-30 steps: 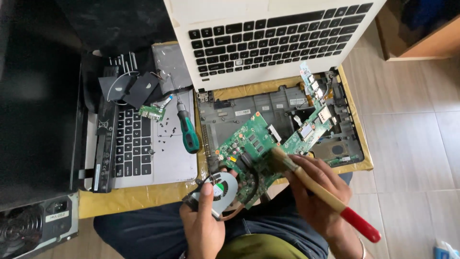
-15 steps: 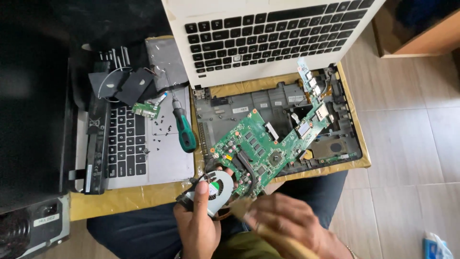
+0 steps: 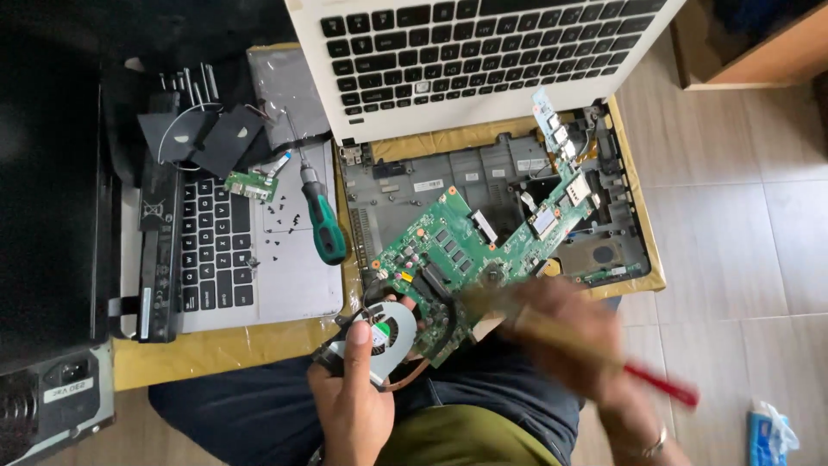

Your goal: Dusting a laptop motherboard and internal components using a paintbrush during a repair process.

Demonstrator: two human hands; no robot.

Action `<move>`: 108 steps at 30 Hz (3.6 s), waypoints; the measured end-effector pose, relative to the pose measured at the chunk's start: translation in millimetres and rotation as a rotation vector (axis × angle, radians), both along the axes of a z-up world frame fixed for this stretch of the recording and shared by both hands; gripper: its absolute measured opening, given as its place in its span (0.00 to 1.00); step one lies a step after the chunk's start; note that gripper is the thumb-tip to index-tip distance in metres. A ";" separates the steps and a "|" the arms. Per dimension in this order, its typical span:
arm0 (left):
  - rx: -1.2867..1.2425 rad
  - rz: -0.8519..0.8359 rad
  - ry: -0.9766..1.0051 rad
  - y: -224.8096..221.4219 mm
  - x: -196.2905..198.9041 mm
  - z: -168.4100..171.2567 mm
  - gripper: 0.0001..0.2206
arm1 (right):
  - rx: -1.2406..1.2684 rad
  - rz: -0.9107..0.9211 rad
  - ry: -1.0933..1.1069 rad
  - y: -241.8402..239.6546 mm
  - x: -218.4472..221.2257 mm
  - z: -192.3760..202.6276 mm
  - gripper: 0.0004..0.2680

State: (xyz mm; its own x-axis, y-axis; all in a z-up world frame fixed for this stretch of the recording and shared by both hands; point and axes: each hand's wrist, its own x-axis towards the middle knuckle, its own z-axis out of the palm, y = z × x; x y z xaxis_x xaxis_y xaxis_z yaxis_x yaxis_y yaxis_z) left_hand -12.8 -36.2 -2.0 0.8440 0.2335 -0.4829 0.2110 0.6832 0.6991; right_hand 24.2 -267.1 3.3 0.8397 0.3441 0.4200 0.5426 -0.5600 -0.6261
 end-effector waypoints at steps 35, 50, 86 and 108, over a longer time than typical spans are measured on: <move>0.013 -0.093 -0.062 1.1 17.3 -15.9 0.19 | 0.085 0.191 -0.033 66.0 9.6 27.9 0.03; -0.258 0.086 0.022 5.4 6.0 -48.0 0.27 | 0.037 0.126 -0.325 79.1 18.7 19.2 0.05; 0.558 -0.153 -0.315 -1.3 -22.2 -55.8 0.32 | 0.046 -0.099 -0.117 68.1 8.8 40.1 0.12; 0.649 -0.166 -0.299 -6.9 -3.9 12.4 0.10 | 0.063 -0.072 -0.119 42.7 39.5 42.8 0.09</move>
